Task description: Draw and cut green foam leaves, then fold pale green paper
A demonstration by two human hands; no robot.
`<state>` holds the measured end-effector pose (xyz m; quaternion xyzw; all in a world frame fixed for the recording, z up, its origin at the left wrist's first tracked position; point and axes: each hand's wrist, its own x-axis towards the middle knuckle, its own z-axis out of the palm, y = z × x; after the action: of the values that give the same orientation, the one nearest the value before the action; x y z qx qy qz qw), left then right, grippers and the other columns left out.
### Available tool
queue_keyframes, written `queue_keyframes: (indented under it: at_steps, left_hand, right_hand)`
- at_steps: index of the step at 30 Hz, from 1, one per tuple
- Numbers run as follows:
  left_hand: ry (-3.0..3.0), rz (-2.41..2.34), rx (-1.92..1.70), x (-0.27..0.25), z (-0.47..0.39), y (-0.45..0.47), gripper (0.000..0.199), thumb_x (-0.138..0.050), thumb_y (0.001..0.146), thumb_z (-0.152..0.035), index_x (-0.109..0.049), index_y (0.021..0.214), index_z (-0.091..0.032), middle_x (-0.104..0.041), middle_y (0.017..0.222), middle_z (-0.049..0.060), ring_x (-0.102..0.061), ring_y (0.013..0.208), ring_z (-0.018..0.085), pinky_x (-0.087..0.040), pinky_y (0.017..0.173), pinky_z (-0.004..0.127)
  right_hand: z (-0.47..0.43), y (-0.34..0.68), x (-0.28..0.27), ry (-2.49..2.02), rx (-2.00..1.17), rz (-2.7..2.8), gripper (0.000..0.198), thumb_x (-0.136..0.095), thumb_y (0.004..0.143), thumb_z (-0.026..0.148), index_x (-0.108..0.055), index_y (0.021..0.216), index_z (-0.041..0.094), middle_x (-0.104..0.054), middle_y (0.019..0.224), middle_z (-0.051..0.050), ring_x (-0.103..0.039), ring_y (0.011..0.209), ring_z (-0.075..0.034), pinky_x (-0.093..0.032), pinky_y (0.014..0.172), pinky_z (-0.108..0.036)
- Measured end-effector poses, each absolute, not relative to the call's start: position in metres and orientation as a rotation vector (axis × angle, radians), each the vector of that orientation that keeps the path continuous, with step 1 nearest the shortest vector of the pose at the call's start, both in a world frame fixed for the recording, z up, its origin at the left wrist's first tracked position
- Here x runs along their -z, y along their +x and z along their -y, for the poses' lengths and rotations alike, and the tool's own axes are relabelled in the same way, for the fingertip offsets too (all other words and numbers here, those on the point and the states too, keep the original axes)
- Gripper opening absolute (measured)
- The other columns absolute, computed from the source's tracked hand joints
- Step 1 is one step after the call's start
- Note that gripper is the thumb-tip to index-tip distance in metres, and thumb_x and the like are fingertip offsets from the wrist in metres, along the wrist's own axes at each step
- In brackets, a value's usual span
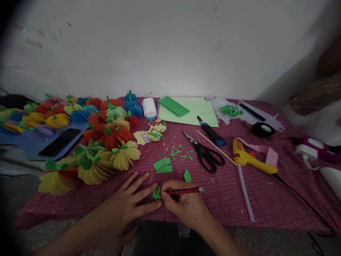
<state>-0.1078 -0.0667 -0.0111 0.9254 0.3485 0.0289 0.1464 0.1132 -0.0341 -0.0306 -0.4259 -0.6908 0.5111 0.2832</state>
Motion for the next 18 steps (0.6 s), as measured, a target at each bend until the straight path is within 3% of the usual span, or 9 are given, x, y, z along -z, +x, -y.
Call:
queue_keyframes:
  at_steps: [18]
  left_hand:
    - [2.686, -0.992, -0.15, 0.0098, 0.0668, -0.1079, 0.087, -0.058, 0.056, -0.009, -0.034, 0.135, -0.037, -0.031, 0.145, 0.003, -0.01, 0.135, 0.04, -0.011, 0.101, 0.067]
  right_hand:
    - [0.0351, 0.1154, 0.0305, -1.126, -1.436, 1.787, 0.009, -0.05, 0.077, 0.017, -0.057, 0.073, 0.019, -0.051, 0.062, 0.003, -0.044, 0.055, -0.01, -0.035, 0.05, -0.02]
